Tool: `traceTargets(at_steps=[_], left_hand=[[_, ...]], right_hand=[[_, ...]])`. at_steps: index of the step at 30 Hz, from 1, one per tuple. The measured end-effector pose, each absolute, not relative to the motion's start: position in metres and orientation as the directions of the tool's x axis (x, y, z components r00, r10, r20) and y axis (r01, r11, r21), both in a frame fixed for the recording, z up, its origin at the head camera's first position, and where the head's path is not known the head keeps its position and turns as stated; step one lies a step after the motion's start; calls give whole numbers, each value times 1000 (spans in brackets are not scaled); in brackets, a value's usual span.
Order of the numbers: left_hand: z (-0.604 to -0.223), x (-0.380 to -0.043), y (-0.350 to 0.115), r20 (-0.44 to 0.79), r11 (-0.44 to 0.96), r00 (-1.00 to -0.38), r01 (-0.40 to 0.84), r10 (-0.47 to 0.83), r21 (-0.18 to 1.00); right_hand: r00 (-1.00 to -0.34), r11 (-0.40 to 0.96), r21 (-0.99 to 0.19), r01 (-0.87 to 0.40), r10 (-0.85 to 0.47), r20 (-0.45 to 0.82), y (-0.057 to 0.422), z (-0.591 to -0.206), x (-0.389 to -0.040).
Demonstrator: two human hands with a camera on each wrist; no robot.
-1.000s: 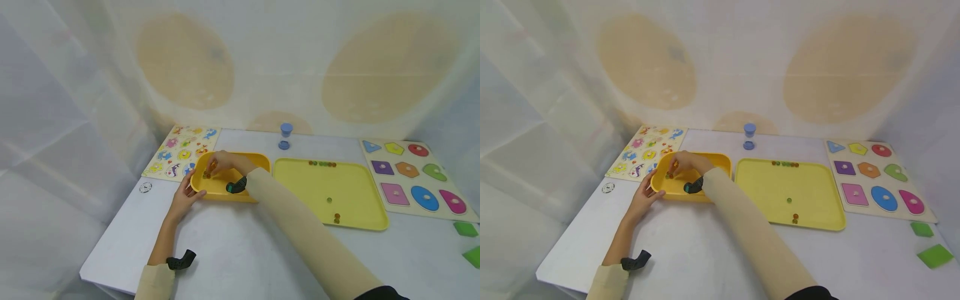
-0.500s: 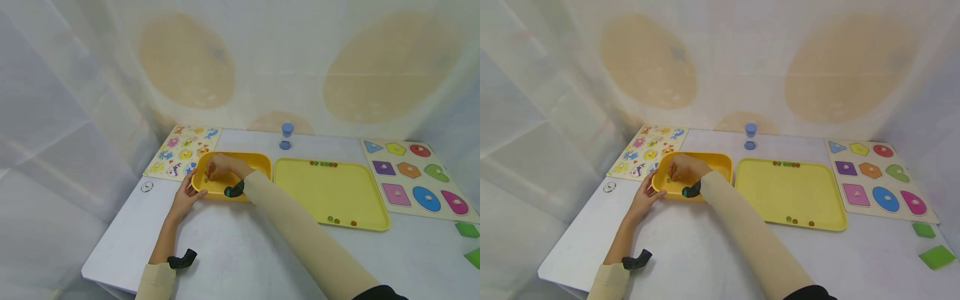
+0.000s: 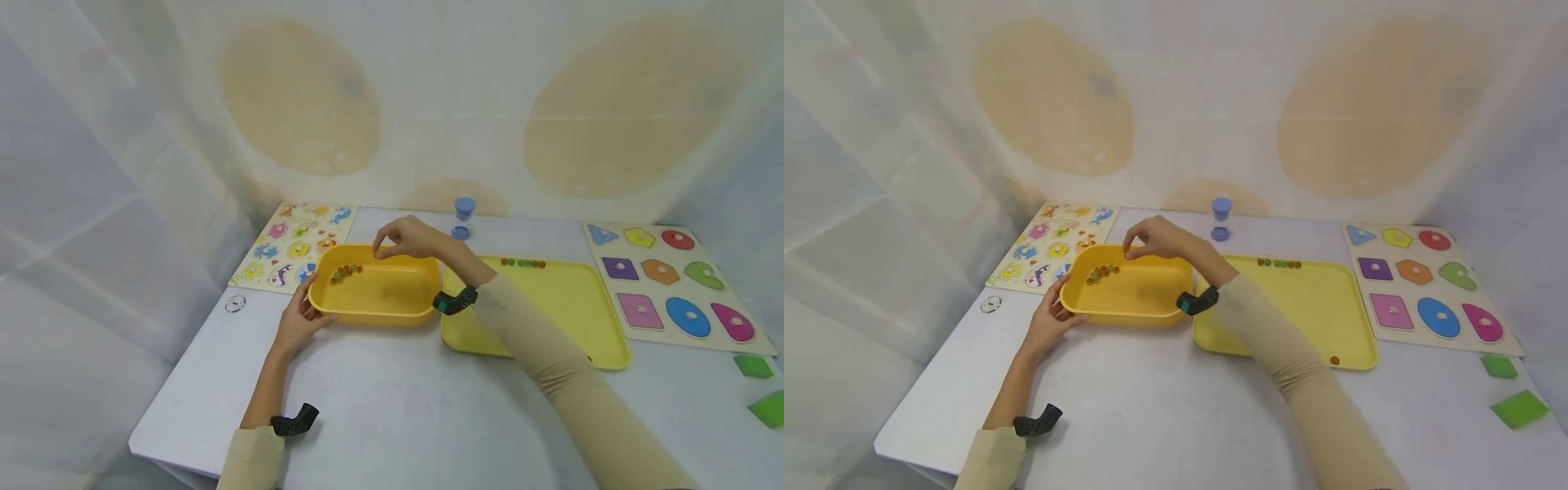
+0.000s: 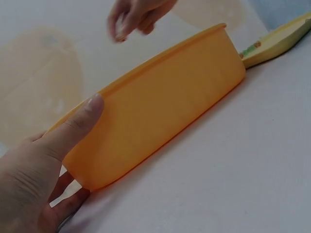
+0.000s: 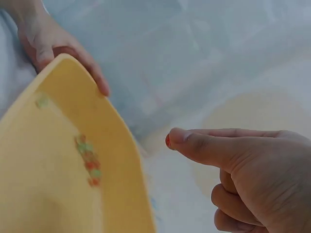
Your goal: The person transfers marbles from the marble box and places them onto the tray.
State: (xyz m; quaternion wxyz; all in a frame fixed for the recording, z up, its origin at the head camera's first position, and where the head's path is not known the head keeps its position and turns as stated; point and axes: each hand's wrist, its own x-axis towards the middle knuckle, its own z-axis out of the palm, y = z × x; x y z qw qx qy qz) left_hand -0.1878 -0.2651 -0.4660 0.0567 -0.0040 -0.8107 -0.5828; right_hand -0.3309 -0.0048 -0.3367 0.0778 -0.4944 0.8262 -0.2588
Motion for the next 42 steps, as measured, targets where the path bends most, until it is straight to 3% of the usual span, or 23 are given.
traceTargets(at_steps=[5, 11, 16, 20, 27, 34, 38, 42], left_hand=[[-456, -182, -265, 108, 352, -990, 70, -91, 933], [-447, -174, -264, 129, 344, -985, 82, -115, 935], [-457, -178, -271, 118, 325, -983, 66, -141, 943], [-464, -181, -275, 130, 329, -979, 72, -158, 942], [-467, -184, -271, 148, 333, -978, 92, -146, 938], [-466, -180, -271, 153, 332, -979, 101, -135, 938], [-466, -181, -271, 167, 331, -978, 118, -124, 936], [-467, -181, -272, 183, 334, -975, 132, -125, 933]], right_hand=[[-633, 476, -540, -694, -761, 143, 76, -342, -321], [-762, 601, -547, -583, -638, 112, 165, -383, -306], [-834, 697, -538, -475, -551, 22, 210, -421, -298], [-848, 715, -525, -461, -529, 24, 219, -430, -295], [-802, 635, -529, -563, -575, 164, 183, -398, -299], [-695, 481, -576, -661, -682, 229, 81, -362, -315], [-650, 431, -598, -676, -730, 208, 23, -363, -328], [-654, 462, -615, -639, -748, 117, -18, -373, -336]])
